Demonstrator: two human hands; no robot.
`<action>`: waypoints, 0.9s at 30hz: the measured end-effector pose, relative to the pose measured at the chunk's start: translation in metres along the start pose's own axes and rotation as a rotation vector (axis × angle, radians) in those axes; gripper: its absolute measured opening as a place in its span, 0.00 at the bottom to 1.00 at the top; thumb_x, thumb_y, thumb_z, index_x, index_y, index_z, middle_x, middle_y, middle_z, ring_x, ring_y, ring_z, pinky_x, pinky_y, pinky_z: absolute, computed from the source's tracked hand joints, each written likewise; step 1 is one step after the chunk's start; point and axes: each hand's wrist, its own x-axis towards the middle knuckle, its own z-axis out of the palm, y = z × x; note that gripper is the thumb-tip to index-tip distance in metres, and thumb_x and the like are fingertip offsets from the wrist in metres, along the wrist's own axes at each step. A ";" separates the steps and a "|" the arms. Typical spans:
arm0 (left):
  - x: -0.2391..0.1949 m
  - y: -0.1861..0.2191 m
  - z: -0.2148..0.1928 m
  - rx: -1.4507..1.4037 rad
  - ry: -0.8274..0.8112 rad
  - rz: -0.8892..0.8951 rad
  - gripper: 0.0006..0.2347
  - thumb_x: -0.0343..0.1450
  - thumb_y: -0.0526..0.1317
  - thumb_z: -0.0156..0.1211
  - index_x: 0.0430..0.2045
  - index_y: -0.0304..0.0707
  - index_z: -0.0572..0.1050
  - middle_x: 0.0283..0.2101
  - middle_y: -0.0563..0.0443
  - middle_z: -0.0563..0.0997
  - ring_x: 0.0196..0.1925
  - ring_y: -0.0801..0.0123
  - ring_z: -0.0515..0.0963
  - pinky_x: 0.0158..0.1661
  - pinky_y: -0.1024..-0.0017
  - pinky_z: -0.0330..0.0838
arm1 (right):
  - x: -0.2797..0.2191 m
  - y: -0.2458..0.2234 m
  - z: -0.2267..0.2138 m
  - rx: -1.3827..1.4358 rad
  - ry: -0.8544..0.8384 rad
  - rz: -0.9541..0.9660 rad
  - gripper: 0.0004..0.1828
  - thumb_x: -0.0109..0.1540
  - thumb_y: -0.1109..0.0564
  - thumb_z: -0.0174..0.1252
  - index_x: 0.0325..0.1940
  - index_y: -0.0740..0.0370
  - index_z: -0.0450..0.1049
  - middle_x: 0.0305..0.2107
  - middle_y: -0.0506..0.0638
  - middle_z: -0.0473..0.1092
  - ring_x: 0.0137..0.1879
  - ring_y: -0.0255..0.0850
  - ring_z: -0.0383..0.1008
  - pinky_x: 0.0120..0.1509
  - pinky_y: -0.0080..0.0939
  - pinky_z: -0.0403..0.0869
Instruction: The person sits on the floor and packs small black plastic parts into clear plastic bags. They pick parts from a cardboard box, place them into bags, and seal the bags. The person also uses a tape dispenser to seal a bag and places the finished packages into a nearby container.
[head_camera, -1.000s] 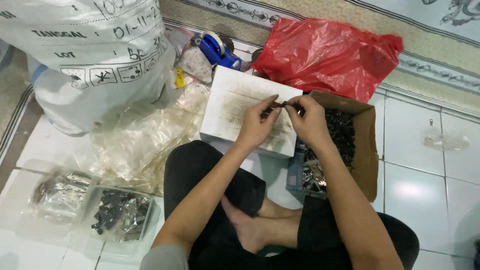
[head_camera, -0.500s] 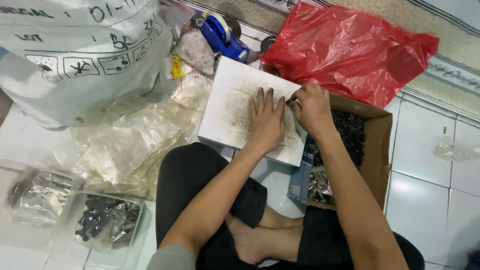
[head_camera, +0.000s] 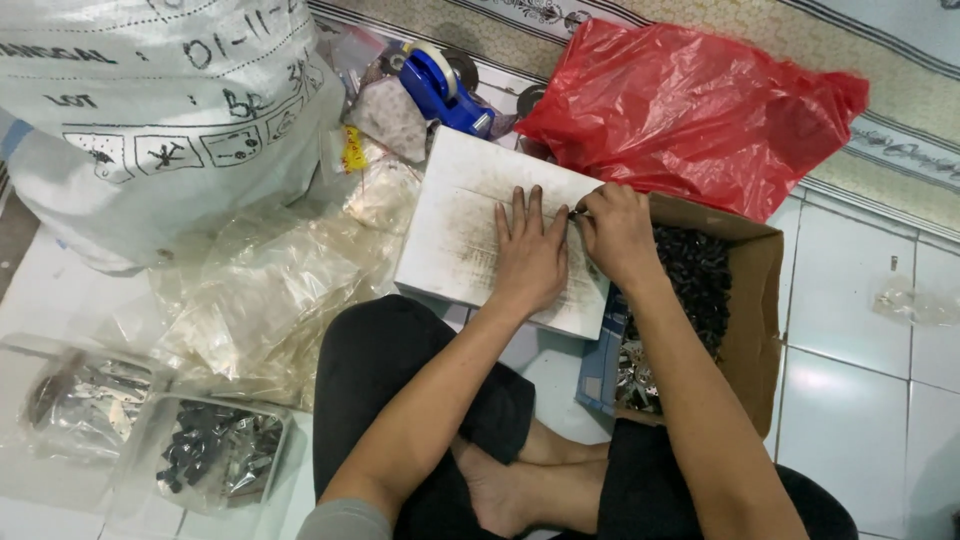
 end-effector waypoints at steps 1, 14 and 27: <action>0.000 0.001 0.000 0.000 0.001 0.000 0.21 0.77 0.38 0.44 0.68 0.35 0.64 0.75 0.23 0.49 0.79 0.33 0.38 0.71 0.34 0.23 | -0.001 0.001 0.000 0.000 0.001 -0.001 0.07 0.59 0.53 0.66 0.39 0.49 0.76 0.37 0.45 0.69 0.49 0.45 0.71 0.58 0.47 0.66; 0.001 0.002 0.002 0.023 0.005 -0.030 0.23 0.75 0.37 0.48 0.68 0.33 0.64 0.75 0.23 0.51 0.79 0.34 0.39 0.71 0.36 0.24 | -0.006 -0.007 -0.015 0.098 0.051 0.017 0.16 0.56 0.53 0.70 0.46 0.53 0.76 0.38 0.48 0.68 0.50 0.49 0.70 0.54 0.48 0.67; -0.008 0.080 0.099 0.012 0.138 0.574 0.09 0.68 0.30 0.59 0.40 0.29 0.77 0.43 0.37 0.77 0.53 0.47 0.78 0.57 0.58 0.73 | -0.159 0.119 0.008 0.186 -0.196 0.557 0.13 0.63 0.55 0.62 0.51 0.59 0.79 0.42 0.57 0.75 0.52 0.55 0.78 0.54 0.51 0.78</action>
